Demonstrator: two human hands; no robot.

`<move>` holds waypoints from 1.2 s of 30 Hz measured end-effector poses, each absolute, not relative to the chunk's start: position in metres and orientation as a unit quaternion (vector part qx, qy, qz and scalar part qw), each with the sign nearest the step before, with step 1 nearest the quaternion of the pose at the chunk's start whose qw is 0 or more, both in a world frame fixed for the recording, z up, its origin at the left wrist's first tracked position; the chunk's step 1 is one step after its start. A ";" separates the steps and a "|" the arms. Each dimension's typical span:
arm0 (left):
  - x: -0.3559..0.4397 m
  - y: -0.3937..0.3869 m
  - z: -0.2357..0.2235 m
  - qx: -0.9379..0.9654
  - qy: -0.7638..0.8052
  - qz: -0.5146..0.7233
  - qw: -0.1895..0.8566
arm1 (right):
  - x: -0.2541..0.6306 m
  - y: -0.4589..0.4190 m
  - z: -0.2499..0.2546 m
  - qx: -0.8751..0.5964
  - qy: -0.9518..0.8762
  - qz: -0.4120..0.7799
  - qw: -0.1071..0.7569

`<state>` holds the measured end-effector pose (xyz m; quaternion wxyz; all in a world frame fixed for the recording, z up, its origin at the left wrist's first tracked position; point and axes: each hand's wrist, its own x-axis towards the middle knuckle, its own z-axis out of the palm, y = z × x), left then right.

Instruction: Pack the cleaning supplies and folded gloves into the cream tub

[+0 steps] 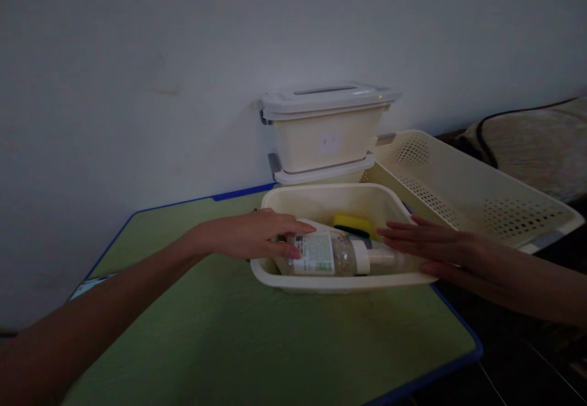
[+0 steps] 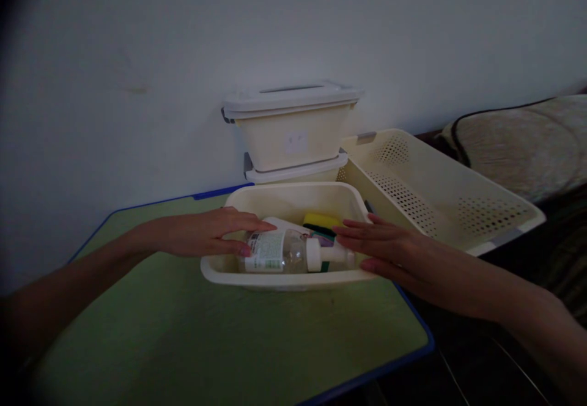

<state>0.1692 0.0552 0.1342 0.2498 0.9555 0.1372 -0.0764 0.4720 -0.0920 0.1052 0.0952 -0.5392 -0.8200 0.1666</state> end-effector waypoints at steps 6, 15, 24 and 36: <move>0.169 0.057 0.133 0.953 0.148 -0.077 0.253 | 0.466 -0.090 0.112 -0.544 -0.813 0.185 0.094; 0.165 0.054 0.126 0.965 0.138 -0.043 0.220 | 0.457 -0.091 0.121 -0.542 -0.818 0.174 0.084; 0.166 0.076 0.149 0.922 0.213 0.305 0.104 | 0.465 -0.051 0.193 -0.587 -0.783 0.078 0.190; 0.210 0.155 0.184 0.739 0.439 0.431 0.275 | 0.512 0.096 0.188 -0.612 -0.540 0.018 0.578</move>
